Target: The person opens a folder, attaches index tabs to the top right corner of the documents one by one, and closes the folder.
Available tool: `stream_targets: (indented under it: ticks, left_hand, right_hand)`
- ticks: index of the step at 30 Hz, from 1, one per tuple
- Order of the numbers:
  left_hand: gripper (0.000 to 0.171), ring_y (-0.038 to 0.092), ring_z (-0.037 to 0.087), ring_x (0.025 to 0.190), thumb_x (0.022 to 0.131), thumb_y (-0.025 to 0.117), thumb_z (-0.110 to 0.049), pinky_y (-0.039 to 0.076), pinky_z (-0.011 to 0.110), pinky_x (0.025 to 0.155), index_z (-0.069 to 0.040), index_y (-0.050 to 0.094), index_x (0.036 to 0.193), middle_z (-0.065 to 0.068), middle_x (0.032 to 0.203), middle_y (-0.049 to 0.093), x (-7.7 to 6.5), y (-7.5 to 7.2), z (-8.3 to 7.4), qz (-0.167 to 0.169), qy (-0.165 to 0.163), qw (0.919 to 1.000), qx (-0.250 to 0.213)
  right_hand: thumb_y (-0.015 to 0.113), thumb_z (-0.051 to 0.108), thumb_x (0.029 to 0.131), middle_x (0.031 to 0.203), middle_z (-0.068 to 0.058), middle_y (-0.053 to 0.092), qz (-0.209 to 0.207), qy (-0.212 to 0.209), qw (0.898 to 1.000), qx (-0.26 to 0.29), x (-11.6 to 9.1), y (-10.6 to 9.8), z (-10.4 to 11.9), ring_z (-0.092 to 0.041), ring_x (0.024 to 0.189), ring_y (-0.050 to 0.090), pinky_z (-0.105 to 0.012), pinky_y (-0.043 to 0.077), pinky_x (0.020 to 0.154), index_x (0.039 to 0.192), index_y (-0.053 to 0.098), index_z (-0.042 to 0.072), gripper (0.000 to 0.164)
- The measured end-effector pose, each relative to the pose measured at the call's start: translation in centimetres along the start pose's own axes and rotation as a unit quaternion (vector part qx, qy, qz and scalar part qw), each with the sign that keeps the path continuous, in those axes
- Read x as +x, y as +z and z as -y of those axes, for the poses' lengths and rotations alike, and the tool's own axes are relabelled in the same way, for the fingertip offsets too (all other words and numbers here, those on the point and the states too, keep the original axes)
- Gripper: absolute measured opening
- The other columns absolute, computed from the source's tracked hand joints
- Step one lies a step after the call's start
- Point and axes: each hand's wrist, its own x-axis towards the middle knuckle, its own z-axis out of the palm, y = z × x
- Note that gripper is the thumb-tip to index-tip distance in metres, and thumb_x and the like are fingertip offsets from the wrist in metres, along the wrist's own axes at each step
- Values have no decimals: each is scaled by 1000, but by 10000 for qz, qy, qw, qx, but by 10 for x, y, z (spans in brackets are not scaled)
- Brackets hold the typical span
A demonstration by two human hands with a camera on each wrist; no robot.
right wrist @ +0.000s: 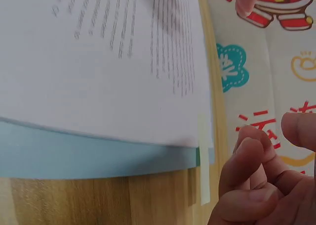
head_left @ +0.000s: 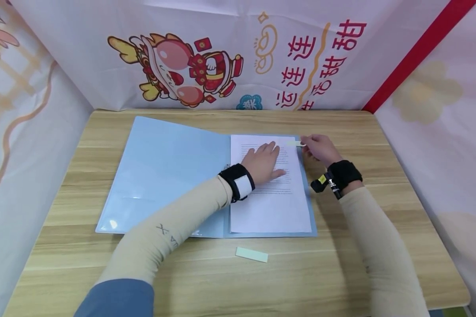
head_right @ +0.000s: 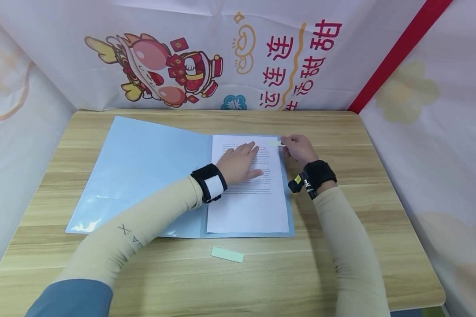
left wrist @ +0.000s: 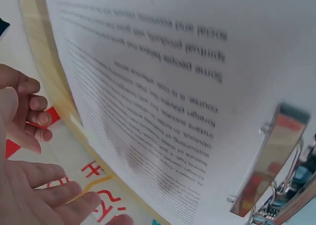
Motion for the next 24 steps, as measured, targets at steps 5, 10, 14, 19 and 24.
stream_targets:
  ticks: [5,10,14,19,24]
  left_hand:
    - [83,33,29,149,100,52,-62,40,51,113,-8,33,159,13,165,29,-20,-3,-8,170,69,9998,-121]
    - [83,35,30,148,100,52,-60,43,52,110,-5,34,158,15,164,31,-41,-2,-15,323,162,9990,-268]
    - [84,35,31,148,100,51,-62,42,53,110,-4,33,158,16,164,30,-54,4,-18,432,249,9982,-327]
    - [86,32,31,150,99,51,-63,39,56,112,-5,32,159,14,165,28,-68,6,-27,512,296,9976,-366]
    - [84,31,30,150,99,52,-62,38,57,112,-5,33,159,13,165,28,-80,5,-38,581,304,9969,-425]
  right_hand:
    - [45,47,107,103,-10,60,181,-49,9998,74,-15,3,2,-26,93,54,-37,41,79,129,58,-2,56]
    - [47,50,106,107,-15,60,241,-97,9997,37,-28,9,1,-29,95,55,-38,43,78,128,60,-1,57]
    - [47,50,106,111,-19,61,321,-161,9994,23,-39,11,-3,-31,96,56,-40,45,79,128,60,0,57]
    - [47,47,107,108,-21,61,567,-333,9978,82,-54,11,-10,-31,91,58,-39,45,75,127,61,-3,55]
    - [47,42,108,101,-19,62,820,-402,9958,29,-68,14,-17,-29,82,59,-35,45,66,121,62,-4,50]
